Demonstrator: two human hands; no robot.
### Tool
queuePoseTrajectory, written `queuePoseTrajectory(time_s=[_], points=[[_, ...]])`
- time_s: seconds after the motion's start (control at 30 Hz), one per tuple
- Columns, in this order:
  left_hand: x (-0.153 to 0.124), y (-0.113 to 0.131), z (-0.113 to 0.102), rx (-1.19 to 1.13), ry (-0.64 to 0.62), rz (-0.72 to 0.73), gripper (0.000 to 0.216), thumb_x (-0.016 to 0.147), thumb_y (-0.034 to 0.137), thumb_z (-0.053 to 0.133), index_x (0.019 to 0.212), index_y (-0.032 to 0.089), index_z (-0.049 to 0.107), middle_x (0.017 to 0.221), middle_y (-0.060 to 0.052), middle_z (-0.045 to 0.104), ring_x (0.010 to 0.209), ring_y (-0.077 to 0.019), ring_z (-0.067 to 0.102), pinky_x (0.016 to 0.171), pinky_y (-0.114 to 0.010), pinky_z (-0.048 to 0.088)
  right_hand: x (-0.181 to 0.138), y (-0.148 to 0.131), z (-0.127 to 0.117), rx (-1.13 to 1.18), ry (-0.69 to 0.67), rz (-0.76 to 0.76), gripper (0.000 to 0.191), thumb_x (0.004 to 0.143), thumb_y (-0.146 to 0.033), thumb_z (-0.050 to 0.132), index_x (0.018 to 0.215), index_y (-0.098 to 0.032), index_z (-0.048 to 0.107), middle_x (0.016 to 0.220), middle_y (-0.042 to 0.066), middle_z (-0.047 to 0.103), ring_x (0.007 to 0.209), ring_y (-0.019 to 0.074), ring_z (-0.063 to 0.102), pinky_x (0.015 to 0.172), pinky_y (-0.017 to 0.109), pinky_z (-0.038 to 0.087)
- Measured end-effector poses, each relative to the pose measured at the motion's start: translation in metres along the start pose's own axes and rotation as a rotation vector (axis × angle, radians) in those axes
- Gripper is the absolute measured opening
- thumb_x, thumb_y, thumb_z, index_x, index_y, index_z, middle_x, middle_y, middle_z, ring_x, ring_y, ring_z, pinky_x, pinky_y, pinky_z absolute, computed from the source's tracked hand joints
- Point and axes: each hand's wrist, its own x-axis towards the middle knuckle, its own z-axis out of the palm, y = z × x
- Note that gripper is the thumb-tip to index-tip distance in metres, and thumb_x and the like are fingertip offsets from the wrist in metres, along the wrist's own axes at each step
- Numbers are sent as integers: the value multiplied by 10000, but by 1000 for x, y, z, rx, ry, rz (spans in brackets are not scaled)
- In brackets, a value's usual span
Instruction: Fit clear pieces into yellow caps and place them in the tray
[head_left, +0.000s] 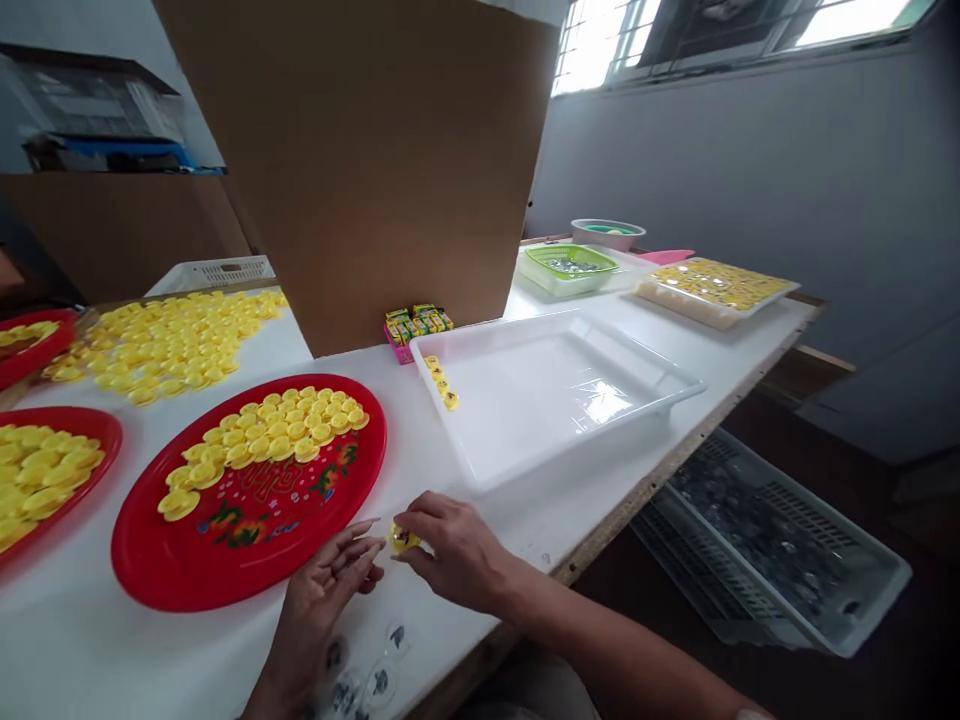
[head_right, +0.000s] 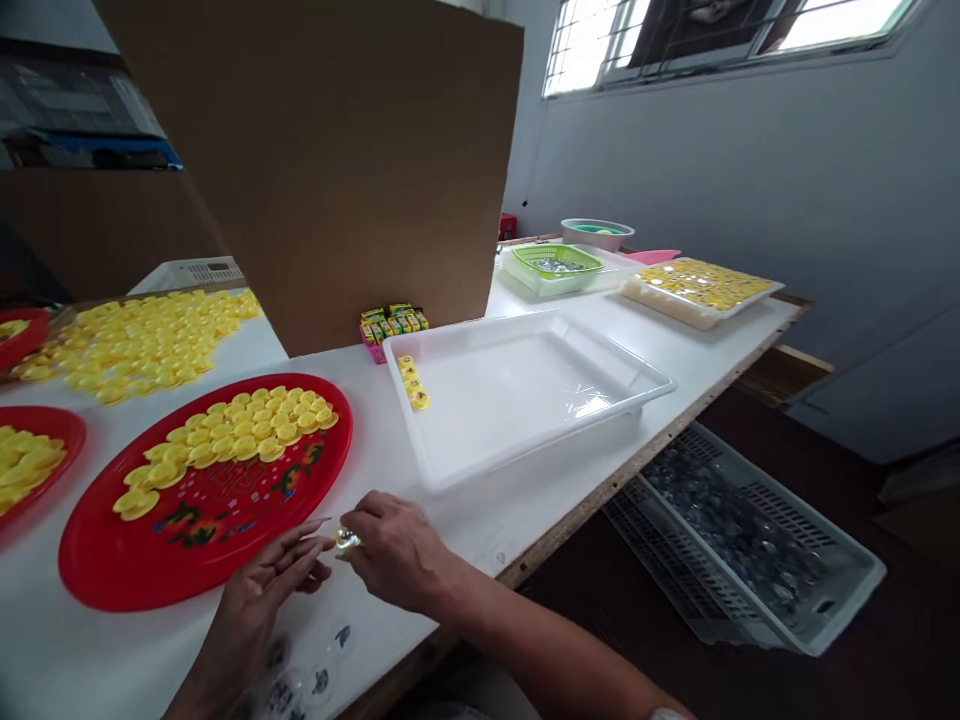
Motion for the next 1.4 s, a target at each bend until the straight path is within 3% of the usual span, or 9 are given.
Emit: queuePoseTrajectory(time_s=[0.17, 0.27, 0.37, 0.47, 0.83, 1.07, 1.23, 1.3, 1.4], points=[[0, 1, -1, 56, 14, 25, 489, 665, 505, 709, 1018, 171, 659, 953, -102, 685, 726, -226, 632, 627, -295, 527, 33, 33, -72, -110, 209, 214, 202, 807, -225, 590, 1005, -188, 596, 980, 49, 612, 797, 128, 591, 725, 223, 440], [-2, 2, 3, 92, 38, 25, 478, 654, 507, 716, 995, 175, 672, 923, -89, 688, 719, -217, 630, 639, -285, 523, 62, 83, -88, -308, -2, 490, 251, 777, -271, 633, 1016, -197, 607, 1000, 54, 624, 846, 161, 587, 688, 235, 410], [-4, 3, 7, 114, 76, 37, 475, 652, 522, 709, 976, 175, 675, 893, -77, 686, 716, -208, 629, 632, -269, 519, 82, 127, -79, -320, -143, 573, 265, 672, -266, 733, 907, -180, 644, 901, 55, 657, 853, 193, 591, 615, 224, 385], [-4, 1, 7, 148, 86, 54, 481, 653, 527, 707, 970, 166, 674, 877, -78, 682, 706, -206, 627, 625, -269, 520, 92, 149, -60, -304, -201, 594, 277, 616, -232, 768, 857, -169, 647, 862, 58, 663, 825, 191, 596, 572, 209, 368], [-2, -3, 4, 207, 81, 90, 486, 624, 543, 721, 935, 171, 689, 875, -71, 681, 749, -226, 643, 674, -288, 550, 86, 164, -48, -264, -129, 592, 350, 723, -141, 677, 1056, -159, 572, 1066, 79, 627, 925, 168, 576, 642, 201, 427], [3, -4, -5, 266, 3, 65, 508, 630, 534, 727, 963, 153, 686, 892, -85, 686, 745, -223, 646, 660, -280, 551, 88, 152, -60, -245, -100, 587, 279, 673, -157, 737, 922, -140, 614, 931, 58, 648, 809, 161, 593, 647, 229, 458], [-3, 6, -10, 273, 53, 128, 413, 721, 465, 690, 983, 146, 670, 868, -70, 684, 732, -185, 634, 680, -259, 532, 69, 96, -69, -250, -8, 483, 299, 832, -141, 565, 1130, -132, 545, 1196, 141, 543, 1020, 228, 549, 848, 322, 420], [-2, 9, -13, 251, 31, 154, 392, 748, 437, 675, 1007, 143, 662, 887, -72, 680, 725, -176, 627, 679, -264, 530, 51, 64, -59, -172, 6, 288, 235, 866, -156, 517, 1094, -152, 573, 1168, 105, 564, 1017, 207, 553, 871, 315, 412], [2, 11, -15, 247, 58, 189, 340, 761, 409, 666, 956, 131, 671, 848, -68, 674, 688, -160, 612, 633, -250, 521, 15, 20, -30, 113, -269, -96, 159, 825, -125, 570, 962, -165, 640, 990, 63, 647, 922, 160, 595, 827, 256, 443]])
